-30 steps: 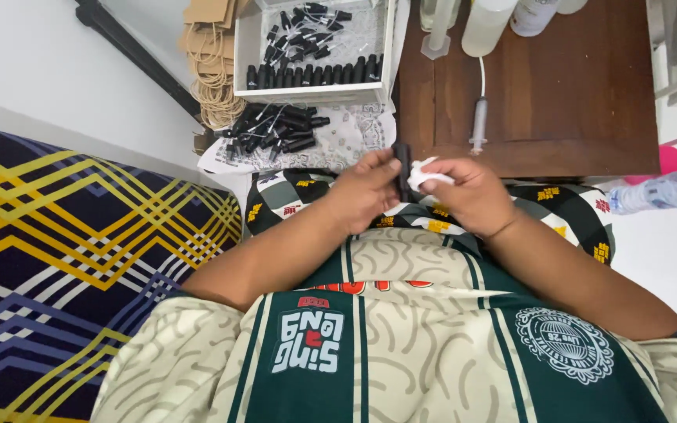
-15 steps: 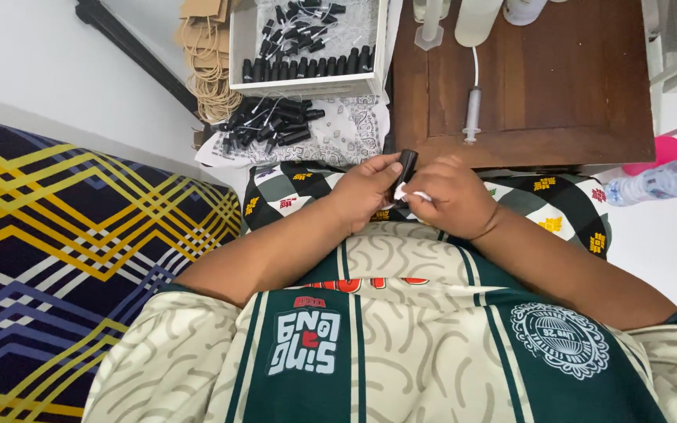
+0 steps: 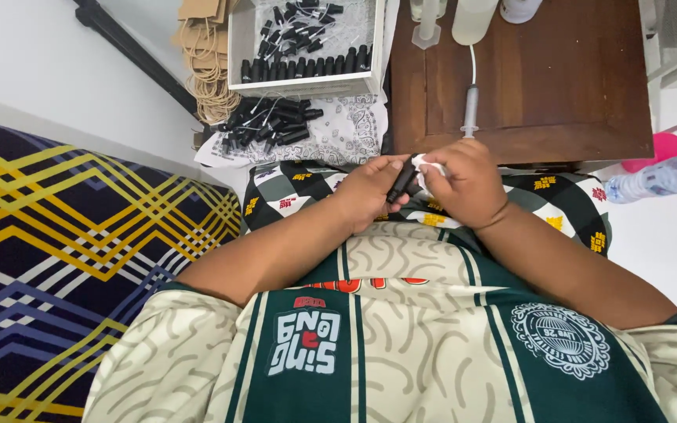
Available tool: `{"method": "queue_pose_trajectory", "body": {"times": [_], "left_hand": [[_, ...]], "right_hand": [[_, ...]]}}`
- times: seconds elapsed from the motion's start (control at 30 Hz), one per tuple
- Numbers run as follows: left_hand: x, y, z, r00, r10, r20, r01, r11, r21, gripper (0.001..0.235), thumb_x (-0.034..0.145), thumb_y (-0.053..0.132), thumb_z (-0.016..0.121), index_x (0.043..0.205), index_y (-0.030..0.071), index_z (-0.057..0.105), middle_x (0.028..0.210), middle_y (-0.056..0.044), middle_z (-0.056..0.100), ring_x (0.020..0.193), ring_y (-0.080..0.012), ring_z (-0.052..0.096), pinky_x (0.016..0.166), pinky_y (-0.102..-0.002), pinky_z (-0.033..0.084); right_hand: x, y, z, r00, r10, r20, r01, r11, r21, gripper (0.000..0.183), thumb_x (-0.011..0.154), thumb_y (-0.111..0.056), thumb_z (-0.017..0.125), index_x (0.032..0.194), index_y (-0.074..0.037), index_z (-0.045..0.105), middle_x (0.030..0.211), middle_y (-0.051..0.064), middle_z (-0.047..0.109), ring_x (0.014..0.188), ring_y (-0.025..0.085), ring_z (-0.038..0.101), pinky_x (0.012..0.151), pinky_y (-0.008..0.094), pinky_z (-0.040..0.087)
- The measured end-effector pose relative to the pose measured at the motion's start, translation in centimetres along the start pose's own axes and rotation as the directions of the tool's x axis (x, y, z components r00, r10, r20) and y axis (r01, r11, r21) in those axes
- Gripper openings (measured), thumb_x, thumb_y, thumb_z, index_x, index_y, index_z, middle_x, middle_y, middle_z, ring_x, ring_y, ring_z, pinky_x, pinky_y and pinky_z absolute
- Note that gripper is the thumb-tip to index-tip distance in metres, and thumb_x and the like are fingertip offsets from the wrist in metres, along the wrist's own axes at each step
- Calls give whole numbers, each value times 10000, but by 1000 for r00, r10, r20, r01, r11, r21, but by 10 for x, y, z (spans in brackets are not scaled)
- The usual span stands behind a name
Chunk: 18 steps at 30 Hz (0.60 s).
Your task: Assemble small perfume bottles by attaching spray nozzles and organizing them in a tray
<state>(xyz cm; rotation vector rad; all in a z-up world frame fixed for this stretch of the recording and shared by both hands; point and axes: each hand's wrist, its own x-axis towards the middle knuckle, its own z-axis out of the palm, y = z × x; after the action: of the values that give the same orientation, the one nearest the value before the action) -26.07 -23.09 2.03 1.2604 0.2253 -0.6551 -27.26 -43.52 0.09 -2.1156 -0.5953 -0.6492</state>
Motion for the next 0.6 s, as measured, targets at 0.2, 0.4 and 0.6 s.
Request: {"method": "queue_pose_trajectory", "body": {"times": [0.2,0.4,0.6], "left_hand": [[13,-16,-10,1000,26,16,-26,1000,11,385,1037,280,619,1342,46,598,829,-158,711,641,-230,750,540,-262,664],[12,-14,-10,1000,-14,11,14,1000,15,334,1054,193,548,1351,45,589,870,-201,709,665,-281,760,532,-306,673],[4,-1,-3,999,-23,-28,24,998,50,349,1083,194,419,1381,60,540,890,-185,685,617,-247,740,497,-267,657]], "right_hand": [[6,-28,0,987,-106,119,98,993,65,61,907,-195,716,943,-152,739,844,96,704,830,368,667,794,481,517],[7,-7,-2,996,-71,52,74,996,-47,124,940,-162,681,1034,-108,741,873,100,716,791,359,669,787,477,506],[20,-36,-1,978,-176,107,181,983,-34,112,940,-153,633,884,-127,727,801,88,709,723,362,659,709,477,511]]}}
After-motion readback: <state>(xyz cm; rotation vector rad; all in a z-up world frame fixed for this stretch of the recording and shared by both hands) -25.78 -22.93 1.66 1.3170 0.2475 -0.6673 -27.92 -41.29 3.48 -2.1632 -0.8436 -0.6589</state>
